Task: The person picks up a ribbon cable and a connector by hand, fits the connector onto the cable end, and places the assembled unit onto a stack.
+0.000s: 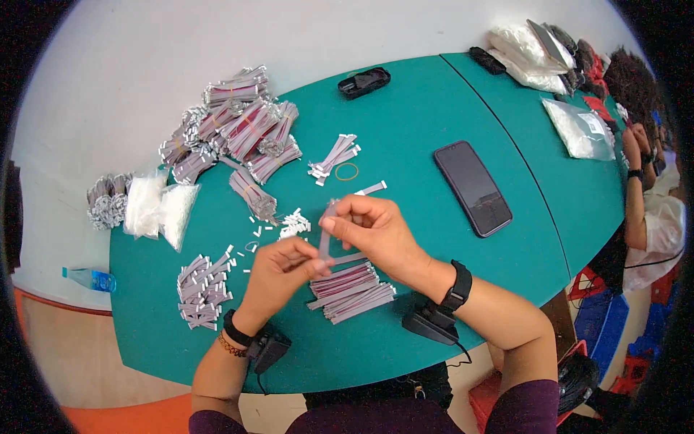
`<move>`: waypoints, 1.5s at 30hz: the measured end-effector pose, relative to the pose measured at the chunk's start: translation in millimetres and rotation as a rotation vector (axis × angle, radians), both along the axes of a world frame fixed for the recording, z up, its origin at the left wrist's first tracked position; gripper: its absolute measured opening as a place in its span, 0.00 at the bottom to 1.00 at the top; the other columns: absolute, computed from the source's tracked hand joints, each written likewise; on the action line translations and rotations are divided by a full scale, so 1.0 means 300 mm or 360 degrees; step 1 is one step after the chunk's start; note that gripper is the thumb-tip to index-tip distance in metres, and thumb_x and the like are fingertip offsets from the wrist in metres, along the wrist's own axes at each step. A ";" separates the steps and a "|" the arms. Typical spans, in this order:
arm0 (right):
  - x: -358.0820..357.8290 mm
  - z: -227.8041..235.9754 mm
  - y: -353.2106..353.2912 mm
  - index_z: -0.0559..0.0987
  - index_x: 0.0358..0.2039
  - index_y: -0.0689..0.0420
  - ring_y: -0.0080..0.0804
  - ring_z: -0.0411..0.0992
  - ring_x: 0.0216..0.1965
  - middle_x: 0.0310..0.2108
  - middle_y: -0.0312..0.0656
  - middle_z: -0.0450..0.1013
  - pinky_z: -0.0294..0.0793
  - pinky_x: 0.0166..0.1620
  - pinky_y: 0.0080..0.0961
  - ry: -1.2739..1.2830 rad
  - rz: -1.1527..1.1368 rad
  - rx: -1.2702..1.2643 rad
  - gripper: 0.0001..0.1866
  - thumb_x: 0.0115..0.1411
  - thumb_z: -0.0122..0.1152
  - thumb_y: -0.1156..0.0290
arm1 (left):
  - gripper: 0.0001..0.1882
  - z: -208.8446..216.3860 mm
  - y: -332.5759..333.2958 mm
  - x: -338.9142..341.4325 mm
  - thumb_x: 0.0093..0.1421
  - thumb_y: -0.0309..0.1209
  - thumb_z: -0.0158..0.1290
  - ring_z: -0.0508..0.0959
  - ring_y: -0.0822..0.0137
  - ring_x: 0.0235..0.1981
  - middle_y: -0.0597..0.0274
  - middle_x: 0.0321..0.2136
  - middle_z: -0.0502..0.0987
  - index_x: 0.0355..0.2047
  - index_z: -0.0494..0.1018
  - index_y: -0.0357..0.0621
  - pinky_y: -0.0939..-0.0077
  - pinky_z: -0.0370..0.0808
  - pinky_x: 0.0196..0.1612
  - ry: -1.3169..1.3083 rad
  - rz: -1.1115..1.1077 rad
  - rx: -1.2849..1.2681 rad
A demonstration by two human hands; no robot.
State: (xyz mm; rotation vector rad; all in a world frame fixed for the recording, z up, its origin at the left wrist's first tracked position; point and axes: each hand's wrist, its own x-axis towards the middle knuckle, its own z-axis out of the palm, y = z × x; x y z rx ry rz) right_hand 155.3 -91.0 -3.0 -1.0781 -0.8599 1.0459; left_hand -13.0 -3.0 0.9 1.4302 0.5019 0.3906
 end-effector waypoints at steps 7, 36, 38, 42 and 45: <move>-0.048 0.013 -0.018 0.72 0.29 0.63 0.16 0.69 0.25 0.24 0.36 0.73 0.68 0.29 0.13 0.0065 0.0169 0.0058 0.07 0.59 0.54 0.72 | 0.08 -0.006 0.010 0.000 0.56 0.26 0.54 0.73 0.78 0.29 0.65 0.27 0.74 0.34 0.70 0.36 0.87 0.69 0.28 -0.0014 0.0040 0.0184; -0.078 0.000 -0.027 0.72 0.29 0.63 0.19 0.73 0.28 0.27 0.40 0.75 0.72 0.32 0.15 0.0001 0.0220 -0.0120 0.05 0.59 0.52 0.76 | 0.07 -0.009 -0.005 -0.004 0.54 0.26 0.56 0.71 0.80 0.27 0.65 0.27 0.76 0.32 0.74 0.36 0.88 0.67 0.28 -0.0155 0.0339 -0.0101; -0.075 0.001 -0.026 0.71 0.28 0.63 0.18 0.72 0.28 0.26 0.38 0.75 0.72 0.31 0.14 0.0005 0.0233 -0.0137 0.05 0.59 0.51 0.76 | 0.07 -0.003 -0.005 -0.003 0.54 0.25 0.56 0.72 0.79 0.28 0.65 0.28 0.76 0.32 0.75 0.36 0.87 0.69 0.31 -0.0157 0.0311 -0.0091; -0.070 -0.004 -0.025 0.72 0.30 0.64 0.21 0.74 0.28 0.27 0.41 0.75 0.73 0.33 0.16 -0.0004 0.0311 -0.0188 0.05 0.59 0.53 0.75 | 0.06 0.004 -0.003 -0.007 0.54 0.24 0.56 0.74 0.77 0.30 0.63 0.28 0.77 0.32 0.75 0.35 0.85 0.71 0.35 -0.0143 0.0297 -0.0066; -0.069 -0.005 -0.027 0.72 0.29 0.63 0.22 0.74 0.28 0.27 0.41 0.75 0.73 0.32 0.16 0.0006 0.0326 -0.0186 0.05 0.59 0.53 0.74 | 0.06 0.006 -0.001 -0.007 0.54 0.24 0.56 0.74 0.77 0.30 0.63 0.28 0.77 0.32 0.75 0.35 0.85 0.71 0.35 -0.0121 0.0306 -0.0067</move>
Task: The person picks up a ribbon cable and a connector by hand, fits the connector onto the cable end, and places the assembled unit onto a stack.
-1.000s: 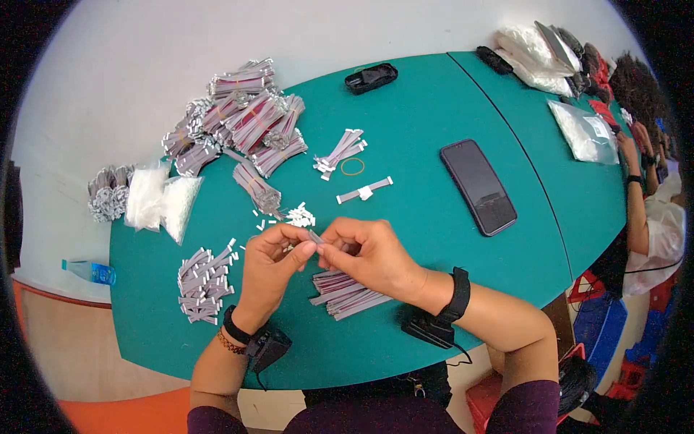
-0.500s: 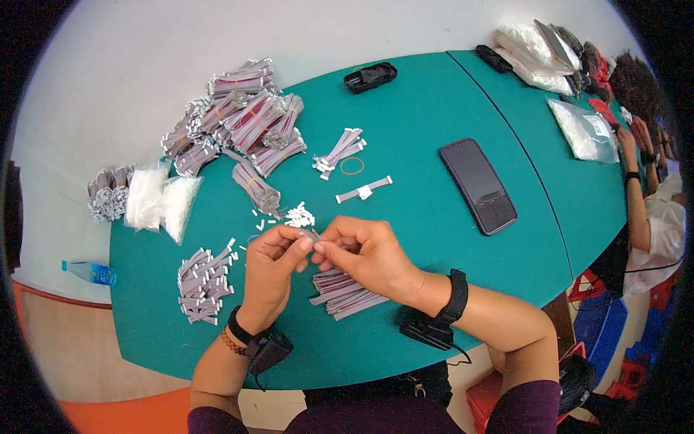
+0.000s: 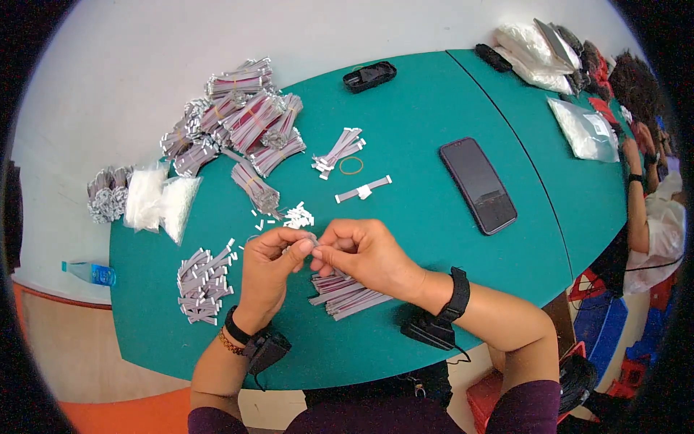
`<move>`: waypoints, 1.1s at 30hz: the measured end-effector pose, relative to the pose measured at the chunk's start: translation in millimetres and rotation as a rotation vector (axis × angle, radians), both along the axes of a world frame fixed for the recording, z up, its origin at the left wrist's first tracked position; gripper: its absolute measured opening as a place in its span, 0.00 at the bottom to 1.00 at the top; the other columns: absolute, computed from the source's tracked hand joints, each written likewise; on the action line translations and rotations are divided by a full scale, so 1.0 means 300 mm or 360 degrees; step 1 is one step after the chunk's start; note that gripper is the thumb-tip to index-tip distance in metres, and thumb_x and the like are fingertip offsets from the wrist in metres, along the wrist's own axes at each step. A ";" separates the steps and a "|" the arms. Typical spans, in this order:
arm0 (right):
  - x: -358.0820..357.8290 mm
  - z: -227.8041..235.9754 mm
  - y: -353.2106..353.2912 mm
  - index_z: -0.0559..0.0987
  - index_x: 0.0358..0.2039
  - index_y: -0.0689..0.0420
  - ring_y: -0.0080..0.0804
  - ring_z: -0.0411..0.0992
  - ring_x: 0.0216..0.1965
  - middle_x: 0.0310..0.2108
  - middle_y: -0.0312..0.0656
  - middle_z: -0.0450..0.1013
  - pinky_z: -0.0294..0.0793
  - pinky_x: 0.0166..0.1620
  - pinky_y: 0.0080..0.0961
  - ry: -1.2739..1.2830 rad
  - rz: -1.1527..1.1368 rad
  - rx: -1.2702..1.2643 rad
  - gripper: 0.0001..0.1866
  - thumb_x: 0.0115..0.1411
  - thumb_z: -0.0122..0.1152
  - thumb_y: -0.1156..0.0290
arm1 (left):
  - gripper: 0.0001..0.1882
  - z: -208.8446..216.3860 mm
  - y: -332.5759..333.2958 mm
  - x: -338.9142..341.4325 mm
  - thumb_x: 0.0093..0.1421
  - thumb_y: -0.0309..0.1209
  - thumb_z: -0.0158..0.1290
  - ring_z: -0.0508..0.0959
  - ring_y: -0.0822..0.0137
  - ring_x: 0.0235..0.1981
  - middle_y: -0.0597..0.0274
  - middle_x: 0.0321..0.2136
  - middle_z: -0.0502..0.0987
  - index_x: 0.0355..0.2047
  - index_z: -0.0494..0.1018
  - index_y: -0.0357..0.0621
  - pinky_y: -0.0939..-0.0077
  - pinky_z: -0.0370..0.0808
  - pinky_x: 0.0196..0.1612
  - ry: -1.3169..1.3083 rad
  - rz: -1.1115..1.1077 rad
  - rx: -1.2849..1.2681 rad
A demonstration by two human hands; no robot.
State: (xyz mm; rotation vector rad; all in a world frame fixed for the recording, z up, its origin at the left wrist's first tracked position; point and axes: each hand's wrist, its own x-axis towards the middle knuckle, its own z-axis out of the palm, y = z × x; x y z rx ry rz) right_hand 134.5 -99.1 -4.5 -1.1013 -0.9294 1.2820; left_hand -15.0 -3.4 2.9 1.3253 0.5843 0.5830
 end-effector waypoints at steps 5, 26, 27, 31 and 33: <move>0.003 0.007 0.002 0.72 0.30 0.63 0.22 0.74 0.28 0.27 0.41 0.75 0.73 0.32 0.16 0.0015 0.0036 -0.0005 0.05 0.60 0.53 0.74 | 0.06 0.003 0.004 -0.006 0.54 0.24 0.56 0.74 0.78 0.29 0.63 0.28 0.77 0.32 0.76 0.35 0.85 0.71 0.34 -0.0017 -0.0044 0.0028; -0.001 0.012 0.003 0.72 0.31 0.63 0.21 0.74 0.27 0.27 0.42 0.75 0.75 0.31 0.16 0.0065 -0.0039 -0.0040 0.06 0.60 0.51 0.73 | 0.06 0.005 -0.016 0.013 0.54 0.27 0.56 0.67 0.81 0.22 0.67 0.26 0.75 0.31 0.75 0.38 0.88 0.62 0.24 -0.0078 0.0058 0.0048; -0.003 0.017 0.002 0.72 0.30 0.62 0.20 0.73 0.27 0.26 0.40 0.75 0.74 0.30 0.15 0.0079 -0.0054 -0.0044 0.07 0.61 0.51 0.72 | 0.06 0.003 -0.018 0.013 0.54 0.27 0.56 0.67 0.81 0.22 0.67 0.26 0.75 0.31 0.75 0.38 0.88 0.62 0.24 -0.0092 0.0073 0.0062; -0.007 0.017 0.001 0.72 0.30 0.61 0.17 0.72 0.26 0.25 0.37 0.75 0.73 0.29 0.14 0.0109 -0.0075 -0.0036 0.07 0.61 0.51 0.71 | 0.06 -0.005 -0.019 0.013 0.53 0.27 0.56 0.67 0.81 0.22 0.67 0.26 0.76 0.31 0.75 0.39 0.88 0.63 0.25 -0.0111 0.0106 0.0045; -0.007 0.014 0.000 0.72 0.30 0.61 0.17 0.71 0.25 0.25 0.37 0.74 0.72 0.28 0.14 0.0116 -0.0080 -0.0030 0.07 0.61 0.51 0.71 | 0.06 -0.010 -0.018 0.014 0.53 0.27 0.56 0.67 0.81 0.23 0.66 0.27 0.76 0.31 0.75 0.38 0.88 0.63 0.25 -0.0092 0.0113 -0.0043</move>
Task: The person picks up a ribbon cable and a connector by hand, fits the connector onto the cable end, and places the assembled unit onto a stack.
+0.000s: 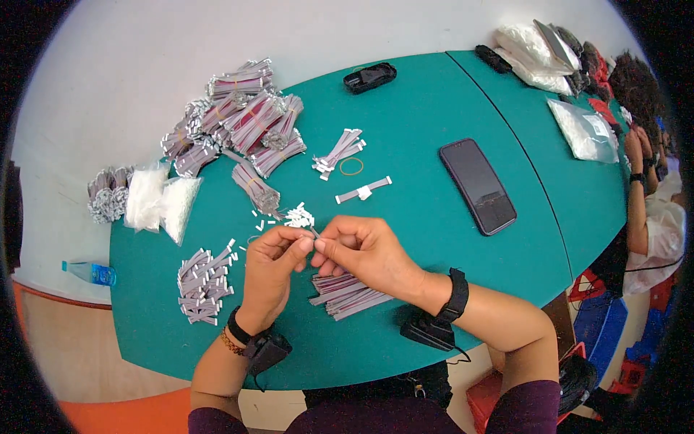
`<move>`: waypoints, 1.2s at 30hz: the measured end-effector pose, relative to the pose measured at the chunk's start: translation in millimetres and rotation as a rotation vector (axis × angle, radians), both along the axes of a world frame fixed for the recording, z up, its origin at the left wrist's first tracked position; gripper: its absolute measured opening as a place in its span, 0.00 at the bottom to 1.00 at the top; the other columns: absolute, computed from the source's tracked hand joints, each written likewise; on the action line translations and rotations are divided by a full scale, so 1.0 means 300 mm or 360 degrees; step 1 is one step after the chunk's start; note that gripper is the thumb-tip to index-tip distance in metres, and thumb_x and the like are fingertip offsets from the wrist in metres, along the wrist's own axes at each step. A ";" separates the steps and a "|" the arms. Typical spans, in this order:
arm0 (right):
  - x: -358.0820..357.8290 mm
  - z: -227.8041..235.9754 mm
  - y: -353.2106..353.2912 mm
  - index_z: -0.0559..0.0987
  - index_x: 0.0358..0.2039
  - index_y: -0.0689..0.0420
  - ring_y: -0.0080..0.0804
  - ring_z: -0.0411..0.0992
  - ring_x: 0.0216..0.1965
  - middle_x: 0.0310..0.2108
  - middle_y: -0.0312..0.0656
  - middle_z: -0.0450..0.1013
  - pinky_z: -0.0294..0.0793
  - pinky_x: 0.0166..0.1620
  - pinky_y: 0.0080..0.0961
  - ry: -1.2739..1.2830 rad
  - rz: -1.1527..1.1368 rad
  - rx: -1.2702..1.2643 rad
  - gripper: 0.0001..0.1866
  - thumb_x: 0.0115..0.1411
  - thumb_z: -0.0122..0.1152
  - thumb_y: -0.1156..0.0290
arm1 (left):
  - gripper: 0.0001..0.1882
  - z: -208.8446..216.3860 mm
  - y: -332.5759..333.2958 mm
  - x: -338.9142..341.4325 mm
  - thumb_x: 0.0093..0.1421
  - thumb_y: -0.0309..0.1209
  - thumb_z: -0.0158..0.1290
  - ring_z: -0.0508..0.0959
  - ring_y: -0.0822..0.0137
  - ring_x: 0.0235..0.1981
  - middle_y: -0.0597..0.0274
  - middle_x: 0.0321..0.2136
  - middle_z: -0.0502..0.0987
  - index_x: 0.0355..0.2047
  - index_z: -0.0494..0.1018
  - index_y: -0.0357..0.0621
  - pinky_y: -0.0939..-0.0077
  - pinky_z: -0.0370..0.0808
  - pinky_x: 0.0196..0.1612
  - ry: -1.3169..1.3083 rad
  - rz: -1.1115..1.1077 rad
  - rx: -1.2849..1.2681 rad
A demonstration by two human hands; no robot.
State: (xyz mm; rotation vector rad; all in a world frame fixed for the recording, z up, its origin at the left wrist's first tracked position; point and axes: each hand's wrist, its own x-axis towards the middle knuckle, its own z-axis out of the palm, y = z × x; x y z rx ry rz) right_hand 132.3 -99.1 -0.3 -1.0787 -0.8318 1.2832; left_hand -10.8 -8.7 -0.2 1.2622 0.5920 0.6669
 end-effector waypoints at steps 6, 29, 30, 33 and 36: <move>0.003 -0.004 -0.002 0.72 0.29 0.60 0.15 0.69 0.23 0.23 0.34 0.73 0.70 0.27 0.12 -0.0138 -0.0042 0.0032 0.06 0.60 0.52 0.72 | 0.07 0.000 0.004 -0.011 0.54 0.24 0.56 0.74 0.76 0.32 0.62 0.31 0.76 0.33 0.75 0.35 0.84 0.70 0.37 0.0014 -0.0074 -0.0013; -0.003 -0.006 0.004 0.71 0.28 0.59 0.11 0.65 0.22 0.22 0.33 0.72 0.62 0.24 0.10 -0.0133 -0.0052 0.0066 0.06 0.60 0.54 0.71 | 0.06 -0.010 -0.002 0.002 0.55 0.25 0.55 0.74 0.77 0.30 0.63 0.30 0.77 0.33 0.75 0.37 0.84 0.71 0.35 -0.0050 -0.0044 0.0133; -0.004 -0.008 0.004 0.71 0.28 0.59 0.11 0.64 0.21 0.21 0.33 0.72 0.60 0.23 0.10 -0.0135 -0.0065 0.0080 0.06 0.60 0.54 0.70 | 0.06 -0.011 -0.001 0.001 0.55 0.25 0.55 0.74 0.77 0.30 0.64 0.30 0.77 0.33 0.75 0.37 0.84 0.70 0.34 -0.0041 -0.0048 0.0139; -0.001 -0.010 0.003 0.71 0.27 0.58 0.10 0.64 0.21 0.21 0.33 0.71 0.59 0.23 0.09 -0.0145 -0.0085 0.0100 0.06 0.59 0.54 0.71 | 0.07 -0.012 0.001 -0.002 0.54 0.25 0.56 0.74 0.78 0.30 0.64 0.30 0.77 0.33 0.75 0.37 0.85 0.70 0.34 -0.0024 -0.0058 0.0151; 0.003 -0.007 -0.001 0.71 0.27 0.59 0.11 0.66 0.22 0.20 0.32 0.71 0.62 0.25 0.11 -0.0161 -0.0103 0.0110 0.05 0.60 0.53 0.73 | 0.07 -0.013 0.007 -0.006 0.53 0.25 0.57 0.73 0.78 0.30 0.64 0.30 0.77 0.33 0.75 0.37 0.86 0.70 0.35 -0.0010 -0.0085 0.0126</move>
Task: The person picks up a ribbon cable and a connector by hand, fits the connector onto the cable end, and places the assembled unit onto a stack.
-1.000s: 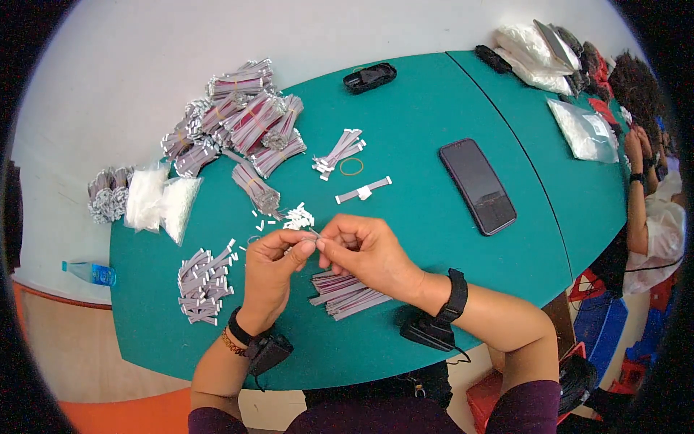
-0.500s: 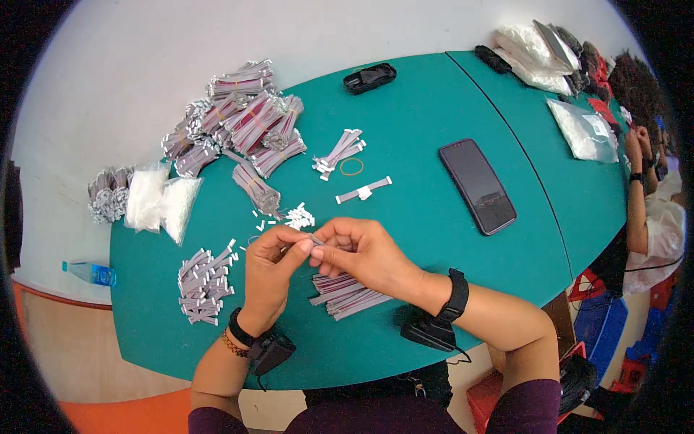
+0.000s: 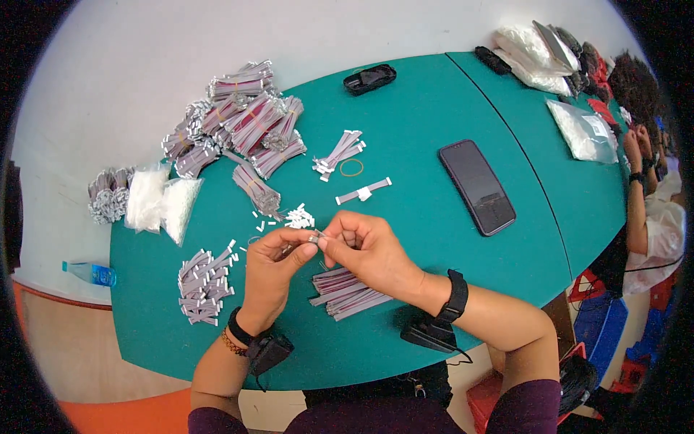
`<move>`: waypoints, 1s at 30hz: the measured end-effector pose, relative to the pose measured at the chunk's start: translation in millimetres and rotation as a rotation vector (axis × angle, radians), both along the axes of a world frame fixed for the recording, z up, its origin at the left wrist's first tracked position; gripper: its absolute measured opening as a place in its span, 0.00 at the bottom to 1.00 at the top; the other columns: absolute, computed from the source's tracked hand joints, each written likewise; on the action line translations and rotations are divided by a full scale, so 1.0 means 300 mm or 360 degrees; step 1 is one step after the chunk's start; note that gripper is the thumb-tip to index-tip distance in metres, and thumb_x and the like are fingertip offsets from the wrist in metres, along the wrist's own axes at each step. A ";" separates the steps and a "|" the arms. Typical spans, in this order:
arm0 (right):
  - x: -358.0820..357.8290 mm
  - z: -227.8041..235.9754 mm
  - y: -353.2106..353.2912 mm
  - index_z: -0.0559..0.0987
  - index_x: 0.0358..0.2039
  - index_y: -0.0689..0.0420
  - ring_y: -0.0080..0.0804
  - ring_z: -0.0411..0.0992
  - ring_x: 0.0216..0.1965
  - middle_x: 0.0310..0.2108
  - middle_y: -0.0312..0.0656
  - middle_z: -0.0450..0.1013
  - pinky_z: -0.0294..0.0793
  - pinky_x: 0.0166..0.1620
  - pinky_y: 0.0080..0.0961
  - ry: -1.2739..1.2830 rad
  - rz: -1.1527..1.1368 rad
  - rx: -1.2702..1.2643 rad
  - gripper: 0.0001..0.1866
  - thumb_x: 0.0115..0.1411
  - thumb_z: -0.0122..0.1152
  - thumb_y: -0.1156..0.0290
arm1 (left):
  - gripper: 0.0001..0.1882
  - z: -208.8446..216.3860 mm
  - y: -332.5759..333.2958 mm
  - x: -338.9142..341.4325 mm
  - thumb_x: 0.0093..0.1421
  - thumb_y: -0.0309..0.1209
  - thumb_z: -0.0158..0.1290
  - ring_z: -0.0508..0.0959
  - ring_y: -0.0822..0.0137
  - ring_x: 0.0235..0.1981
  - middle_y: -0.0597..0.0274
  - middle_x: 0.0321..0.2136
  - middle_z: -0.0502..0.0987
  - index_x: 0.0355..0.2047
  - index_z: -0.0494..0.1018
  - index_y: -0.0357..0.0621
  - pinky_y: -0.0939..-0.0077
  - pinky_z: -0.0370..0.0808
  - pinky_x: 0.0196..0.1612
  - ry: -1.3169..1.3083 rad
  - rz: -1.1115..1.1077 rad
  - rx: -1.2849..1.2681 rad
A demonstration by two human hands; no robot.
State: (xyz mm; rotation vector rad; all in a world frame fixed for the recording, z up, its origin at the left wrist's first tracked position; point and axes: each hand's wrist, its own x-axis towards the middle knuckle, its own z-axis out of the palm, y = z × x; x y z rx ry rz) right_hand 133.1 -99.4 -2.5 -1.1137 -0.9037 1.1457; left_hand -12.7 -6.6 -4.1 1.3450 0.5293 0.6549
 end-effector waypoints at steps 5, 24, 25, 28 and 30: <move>-0.002 0.007 0.001 0.71 0.27 0.59 0.11 0.64 0.22 0.20 0.31 0.70 0.61 0.24 0.11 -0.0014 -0.0005 0.0004 0.05 0.58 0.54 0.73 | 0.07 0.013 0.001 -0.002 0.54 0.26 0.56 0.73 0.79 0.30 0.64 0.30 0.77 0.33 0.75 0.36 0.86 0.69 0.35 0.0031 0.0014 -0.0013; 0.006 0.004 0.005 0.72 0.25 0.60 0.09 0.62 0.20 0.17 0.28 0.67 0.60 0.23 0.11 -0.0082 -0.0072 -0.0005 0.06 0.57 0.56 0.73 | 0.08 0.048 0.034 -0.008 0.56 0.30 0.55 0.70 0.80 0.29 0.67 0.28 0.75 0.33 0.73 0.38 0.87 0.65 0.30 0.0159 -0.0120 -0.0096; 0.005 0.002 0.006 0.72 0.25 0.60 0.09 0.62 0.20 0.17 0.28 0.67 0.60 0.23 0.11 -0.0084 -0.0076 0.0002 0.06 0.57 0.56 0.73 | 0.08 0.046 0.033 -0.008 0.56 0.30 0.55 0.70 0.80 0.29 0.67 0.28 0.75 0.33 0.73 0.38 0.87 0.65 0.30 0.0160 -0.0118 -0.0096; 0.002 -0.002 0.006 0.72 0.25 0.60 0.09 0.62 0.20 0.17 0.29 0.67 0.60 0.23 0.11 -0.0088 -0.0085 0.0015 0.07 0.57 0.57 0.73 | 0.08 0.037 0.028 -0.010 0.54 0.28 0.56 0.72 0.80 0.31 0.67 0.29 0.75 0.33 0.73 0.38 0.87 0.66 0.32 0.0158 -0.0142 -0.0045; 0.003 -0.004 0.003 0.72 0.24 0.60 0.09 0.62 0.20 0.17 0.28 0.67 0.59 0.22 0.11 -0.0111 -0.0054 0.0016 0.07 0.57 0.57 0.72 | 0.08 0.037 0.026 -0.010 0.54 0.28 0.57 0.72 0.80 0.31 0.67 0.29 0.75 0.33 0.73 0.38 0.88 0.67 0.33 0.0157 -0.0144 -0.0053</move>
